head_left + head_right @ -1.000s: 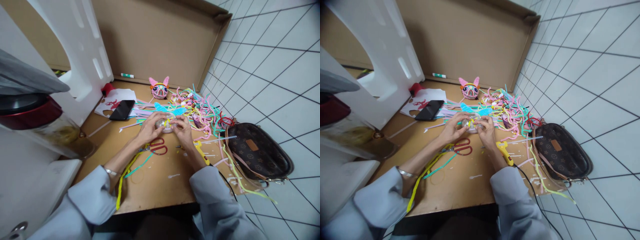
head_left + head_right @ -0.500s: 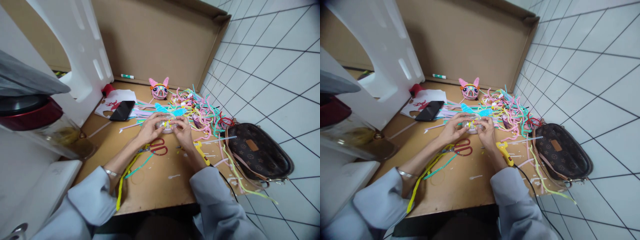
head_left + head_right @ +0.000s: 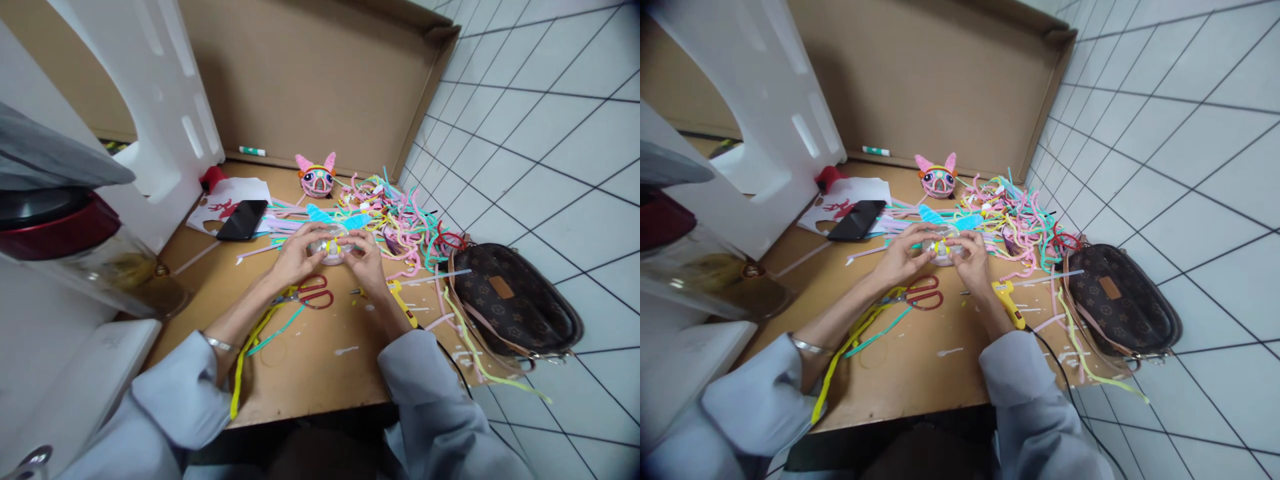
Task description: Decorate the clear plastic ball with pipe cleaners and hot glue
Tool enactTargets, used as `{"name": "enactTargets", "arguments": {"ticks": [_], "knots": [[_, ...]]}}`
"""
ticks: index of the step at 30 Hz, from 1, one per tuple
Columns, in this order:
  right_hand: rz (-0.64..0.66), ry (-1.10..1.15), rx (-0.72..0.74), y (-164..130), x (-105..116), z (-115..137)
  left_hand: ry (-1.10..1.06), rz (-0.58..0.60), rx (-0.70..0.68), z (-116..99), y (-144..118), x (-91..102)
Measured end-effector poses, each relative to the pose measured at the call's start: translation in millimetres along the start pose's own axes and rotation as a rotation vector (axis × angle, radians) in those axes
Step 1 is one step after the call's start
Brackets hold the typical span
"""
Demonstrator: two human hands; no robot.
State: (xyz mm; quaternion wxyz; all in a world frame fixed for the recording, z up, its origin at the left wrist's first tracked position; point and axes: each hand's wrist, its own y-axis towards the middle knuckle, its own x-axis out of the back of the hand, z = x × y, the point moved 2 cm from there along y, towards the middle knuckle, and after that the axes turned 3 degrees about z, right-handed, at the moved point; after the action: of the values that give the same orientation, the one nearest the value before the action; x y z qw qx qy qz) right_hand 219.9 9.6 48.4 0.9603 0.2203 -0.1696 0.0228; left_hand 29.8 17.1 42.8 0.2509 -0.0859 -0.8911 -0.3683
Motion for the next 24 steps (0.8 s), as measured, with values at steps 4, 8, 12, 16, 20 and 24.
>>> {"name": "enactTargets", "arguments": {"ticks": [4,8,12,16,20,24], "knots": [[-0.002,-0.013,0.018,0.3,-0.1,-1.1,0.012,0.006,-0.006,-1.7,-0.5,0.2],[-0.019,-0.045,0.036,0.6,0.0,-1.8,0.015,0.008,-0.020,-3.9,-0.2,0.7],[-0.033,-0.055,0.056,0.7,-0.8,-2.7,0.009,0.008,-0.011,-3.6,0.0,0.0],[-0.039,-0.062,0.048,0.5,-2.1,-3.7,-0.012,0.000,-0.023,-2.6,-0.1,-1.4],[-0.050,-0.055,0.048,0.8,-2.8,-2.8,-0.019,-0.010,-0.027,-2.2,0.2,-1.7],[-0.037,-0.048,0.049,1.1,-2.0,-0.4,-0.015,-0.006,-0.028,-3.1,0.4,-0.5]]}}
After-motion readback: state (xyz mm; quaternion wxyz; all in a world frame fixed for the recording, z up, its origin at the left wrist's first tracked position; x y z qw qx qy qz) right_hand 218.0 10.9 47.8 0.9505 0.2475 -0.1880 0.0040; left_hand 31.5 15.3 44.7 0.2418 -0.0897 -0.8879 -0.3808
